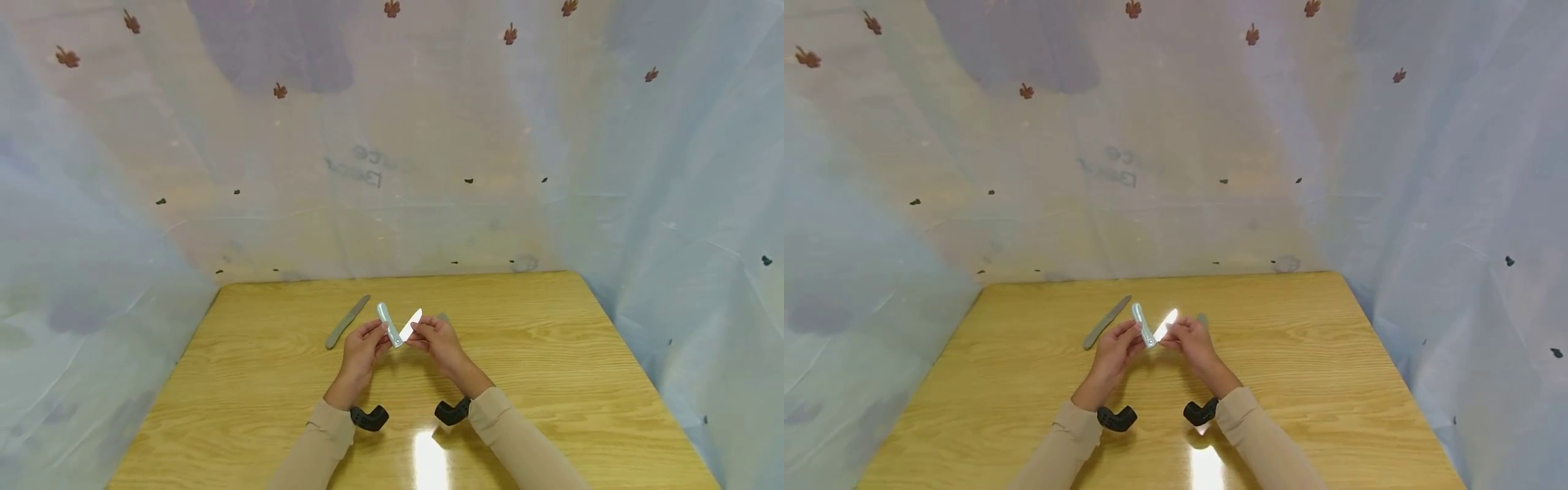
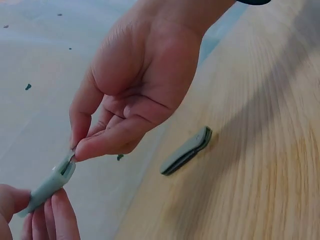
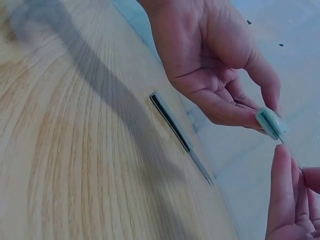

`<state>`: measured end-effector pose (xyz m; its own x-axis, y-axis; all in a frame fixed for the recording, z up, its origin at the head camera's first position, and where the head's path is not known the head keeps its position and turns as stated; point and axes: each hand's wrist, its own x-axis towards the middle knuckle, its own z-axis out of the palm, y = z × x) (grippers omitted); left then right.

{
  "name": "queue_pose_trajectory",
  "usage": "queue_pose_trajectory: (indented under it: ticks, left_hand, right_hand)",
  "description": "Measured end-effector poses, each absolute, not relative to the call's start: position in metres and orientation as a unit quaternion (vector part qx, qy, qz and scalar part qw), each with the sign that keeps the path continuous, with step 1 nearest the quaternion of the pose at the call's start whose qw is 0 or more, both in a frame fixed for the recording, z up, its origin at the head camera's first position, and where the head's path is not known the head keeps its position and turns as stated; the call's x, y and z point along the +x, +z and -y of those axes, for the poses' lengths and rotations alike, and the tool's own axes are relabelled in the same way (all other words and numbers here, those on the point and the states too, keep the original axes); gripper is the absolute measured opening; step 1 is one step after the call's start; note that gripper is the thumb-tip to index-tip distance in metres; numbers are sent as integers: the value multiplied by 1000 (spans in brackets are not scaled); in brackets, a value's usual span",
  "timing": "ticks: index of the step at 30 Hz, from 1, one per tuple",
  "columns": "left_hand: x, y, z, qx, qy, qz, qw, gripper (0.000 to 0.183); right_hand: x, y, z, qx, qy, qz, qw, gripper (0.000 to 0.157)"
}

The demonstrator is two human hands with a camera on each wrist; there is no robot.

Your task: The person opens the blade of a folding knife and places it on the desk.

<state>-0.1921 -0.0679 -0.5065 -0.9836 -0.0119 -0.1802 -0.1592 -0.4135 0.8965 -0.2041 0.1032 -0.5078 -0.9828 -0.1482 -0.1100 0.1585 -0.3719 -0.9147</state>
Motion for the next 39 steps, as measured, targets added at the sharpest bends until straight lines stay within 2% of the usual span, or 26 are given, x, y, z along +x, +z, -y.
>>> queue_pose_trajectory:
  ticks: [6,15,22,31,39]
  left_hand:
    - [-193,-507,67,-100,848,-520,20,42]
    - [-188,-514,68,-118,882,-455,-19,34]
    - [-187,-509,63,-112,910,-396,-47,29]
    - [-184,-505,54,-124,921,-361,-79,22]
    - [-181,-506,46,-129,928,-335,-98,23]
  right_hand:
    - [-206,-507,-101,7,-836,-545,63,12]
    - [-203,-510,-89,26,-844,-534,33,5]
    - [-202,-504,-81,54,-859,-508,6,14]
    - [-200,-504,-71,91,-882,-461,-23,6]
    - [-193,-505,-65,116,-885,-449,-43,17]
